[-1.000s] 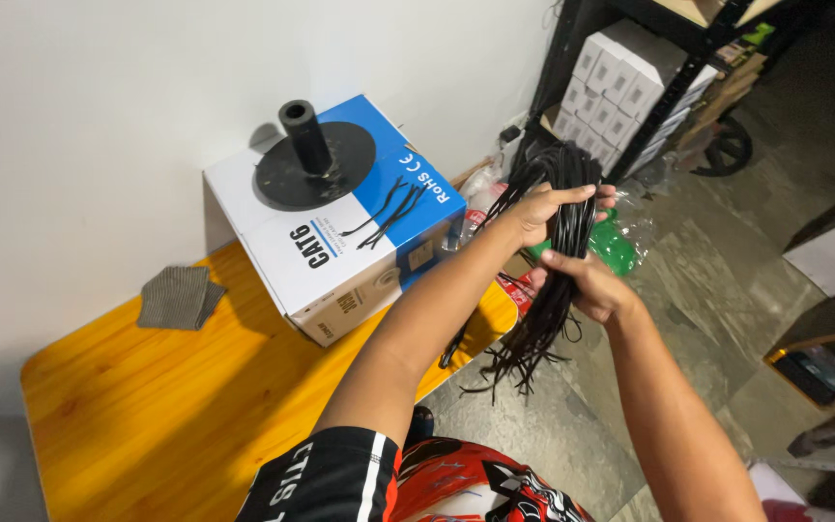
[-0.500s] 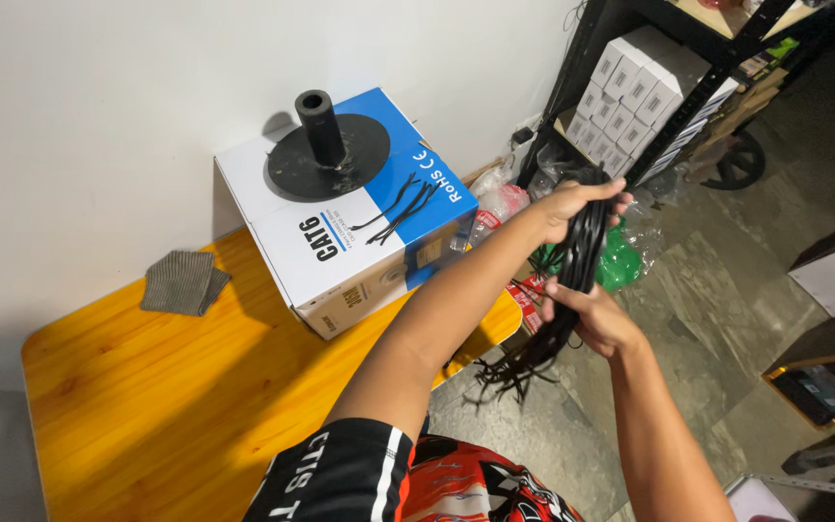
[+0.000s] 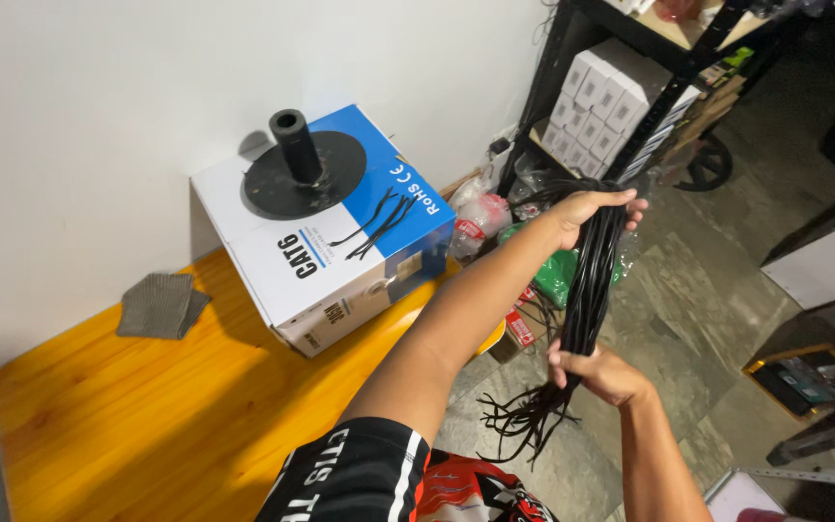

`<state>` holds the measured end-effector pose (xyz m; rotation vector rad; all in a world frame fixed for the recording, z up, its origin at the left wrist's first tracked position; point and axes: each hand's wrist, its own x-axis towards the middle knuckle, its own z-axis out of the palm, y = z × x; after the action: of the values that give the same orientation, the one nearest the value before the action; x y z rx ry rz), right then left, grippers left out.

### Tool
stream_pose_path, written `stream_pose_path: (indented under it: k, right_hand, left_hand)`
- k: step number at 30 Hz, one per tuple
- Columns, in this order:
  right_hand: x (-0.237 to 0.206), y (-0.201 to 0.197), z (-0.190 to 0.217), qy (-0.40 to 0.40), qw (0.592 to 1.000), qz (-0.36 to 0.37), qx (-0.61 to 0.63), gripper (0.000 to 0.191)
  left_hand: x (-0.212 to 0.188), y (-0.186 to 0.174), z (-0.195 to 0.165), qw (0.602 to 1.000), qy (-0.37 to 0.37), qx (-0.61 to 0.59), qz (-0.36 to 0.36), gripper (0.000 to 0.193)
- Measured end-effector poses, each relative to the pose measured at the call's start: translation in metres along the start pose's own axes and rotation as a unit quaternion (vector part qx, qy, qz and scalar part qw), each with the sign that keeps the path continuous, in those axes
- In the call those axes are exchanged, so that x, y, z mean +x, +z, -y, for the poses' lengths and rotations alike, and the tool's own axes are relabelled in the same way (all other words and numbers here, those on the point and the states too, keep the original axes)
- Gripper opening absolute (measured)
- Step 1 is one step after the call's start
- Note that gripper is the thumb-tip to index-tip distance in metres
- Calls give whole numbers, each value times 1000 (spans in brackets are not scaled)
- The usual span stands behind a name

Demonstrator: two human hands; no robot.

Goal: The person sits on a chair and untangles a bundle of black cable ties by hand, pulling individual ties free from the tangled mass and gathering the separated ties. They work through the bundle over the course of the clip, holding the mass in one hand while drawing out ties with the other.

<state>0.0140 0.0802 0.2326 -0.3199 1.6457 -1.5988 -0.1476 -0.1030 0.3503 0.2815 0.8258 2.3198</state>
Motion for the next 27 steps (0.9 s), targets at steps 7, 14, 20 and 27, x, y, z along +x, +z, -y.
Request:
stream_pose_path:
  k: [7, 14, 20, 27]
  right_hand:
    - [-24, 2, -22, 51, 997, 35, -37, 22]
    - [-22, -1, -51, 43, 998, 46, -31, 51]
    - [-15, -17, -25, -170, 920, 99, 338, 116]
    - [17, -68, 108, -164, 923, -181, 298, 55]
  left_hand:
    - [15, 11, 7, 997, 43, -14, -57, 27]
    - [20, 6, 38, 991, 57, -83, -87, 33]
    - [2, 8, 90, 996, 1, -81, -22, 30]
    - [-31, 18, 139, 995, -45, 78, 41, 35]
